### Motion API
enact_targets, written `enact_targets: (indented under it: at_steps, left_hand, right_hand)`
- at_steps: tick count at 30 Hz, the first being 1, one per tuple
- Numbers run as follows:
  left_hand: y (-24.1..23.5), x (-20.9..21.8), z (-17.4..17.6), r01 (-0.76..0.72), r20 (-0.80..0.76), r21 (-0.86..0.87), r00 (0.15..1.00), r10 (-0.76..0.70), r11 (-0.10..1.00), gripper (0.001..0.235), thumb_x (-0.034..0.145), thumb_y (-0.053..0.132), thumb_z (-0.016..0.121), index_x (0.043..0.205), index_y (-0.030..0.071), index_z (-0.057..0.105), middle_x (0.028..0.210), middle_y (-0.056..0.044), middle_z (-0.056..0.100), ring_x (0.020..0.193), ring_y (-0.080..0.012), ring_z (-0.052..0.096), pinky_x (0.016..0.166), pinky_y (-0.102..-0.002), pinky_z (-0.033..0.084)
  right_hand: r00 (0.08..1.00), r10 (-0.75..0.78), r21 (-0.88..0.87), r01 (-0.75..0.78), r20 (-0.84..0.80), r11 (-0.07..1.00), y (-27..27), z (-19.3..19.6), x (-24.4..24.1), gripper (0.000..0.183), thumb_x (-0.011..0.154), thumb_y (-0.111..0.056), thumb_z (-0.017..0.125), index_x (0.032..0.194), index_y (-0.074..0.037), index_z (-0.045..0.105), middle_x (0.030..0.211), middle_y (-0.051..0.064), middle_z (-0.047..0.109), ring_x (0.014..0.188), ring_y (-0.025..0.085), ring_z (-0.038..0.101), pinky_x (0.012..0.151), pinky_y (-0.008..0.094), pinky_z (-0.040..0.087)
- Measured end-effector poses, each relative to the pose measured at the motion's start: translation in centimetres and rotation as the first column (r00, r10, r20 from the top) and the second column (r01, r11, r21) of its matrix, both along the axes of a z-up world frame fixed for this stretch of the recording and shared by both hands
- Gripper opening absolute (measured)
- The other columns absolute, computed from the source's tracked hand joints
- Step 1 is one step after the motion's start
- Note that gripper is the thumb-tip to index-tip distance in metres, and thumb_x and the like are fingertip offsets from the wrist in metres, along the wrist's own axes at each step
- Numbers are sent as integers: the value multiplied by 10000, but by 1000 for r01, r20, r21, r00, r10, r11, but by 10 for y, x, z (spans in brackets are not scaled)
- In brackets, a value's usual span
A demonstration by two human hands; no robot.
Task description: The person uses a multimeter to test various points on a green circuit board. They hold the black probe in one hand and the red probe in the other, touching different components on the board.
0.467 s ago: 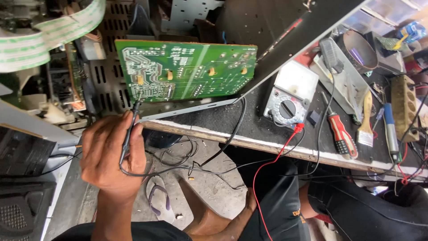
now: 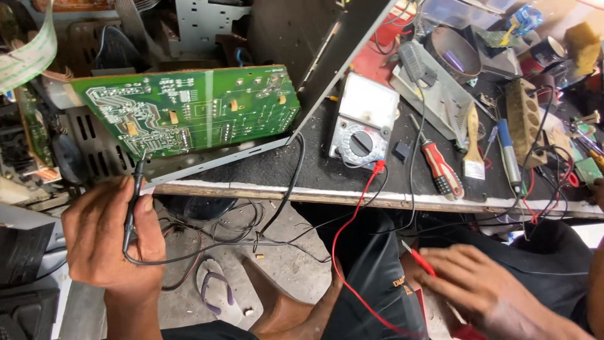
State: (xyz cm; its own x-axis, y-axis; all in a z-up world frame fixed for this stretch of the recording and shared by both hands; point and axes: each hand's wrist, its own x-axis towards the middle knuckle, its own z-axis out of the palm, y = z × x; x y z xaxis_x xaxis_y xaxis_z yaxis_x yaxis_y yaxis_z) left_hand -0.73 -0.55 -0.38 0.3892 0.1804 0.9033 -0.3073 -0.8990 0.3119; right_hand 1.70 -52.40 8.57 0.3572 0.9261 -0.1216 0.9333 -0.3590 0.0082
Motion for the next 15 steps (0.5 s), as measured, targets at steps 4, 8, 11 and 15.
enact_targets:
  at_steps: [4,8,11,15]
  left_hand:
    - [2,1,-11,0,80,74,997,-5,997,221,1125,-9,651,1196,-208,719,1092,-389,762,1132,-519,684,968,-547,589]
    - [-3,-3,-14,-1,129,140,991,-18,990,270,1136,42,615,1137,-205,724,1013,-385,780,1095,-512,673,956,-553,583]
    - [-3,-8,-18,84,110,213,988,-109,973,250,1135,37,615,1201,-192,691,1041,-396,770,1068,-552,685,963,-615,594]
    - [-9,-4,-21,139,16,219,989,-146,966,250,1102,21,649,1195,-203,710,1061,-401,766,1081,-554,702,970,-610,613]
  right_hand:
    - [990,-63,233,33,122,972,59,31,77,343,1037,-123,469,1343,-96,621,1495,157,601,1314,344,625,999,493,492]
    - [989,-76,311,33,128,950,95,28,130,357,1103,-237,421,1356,-114,643,1498,102,612,1412,345,567,1028,473,433]
    - [971,39,231,-95,236,968,111,25,155,311,1135,-172,407,1355,-132,623,1564,65,550,1417,317,556,999,448,442]
    - [976,103,164,-135,192,977,116,24,174,370,1024,-90,543,1374,-174,630,1453,64,648,1337,315,589,978,470,462]
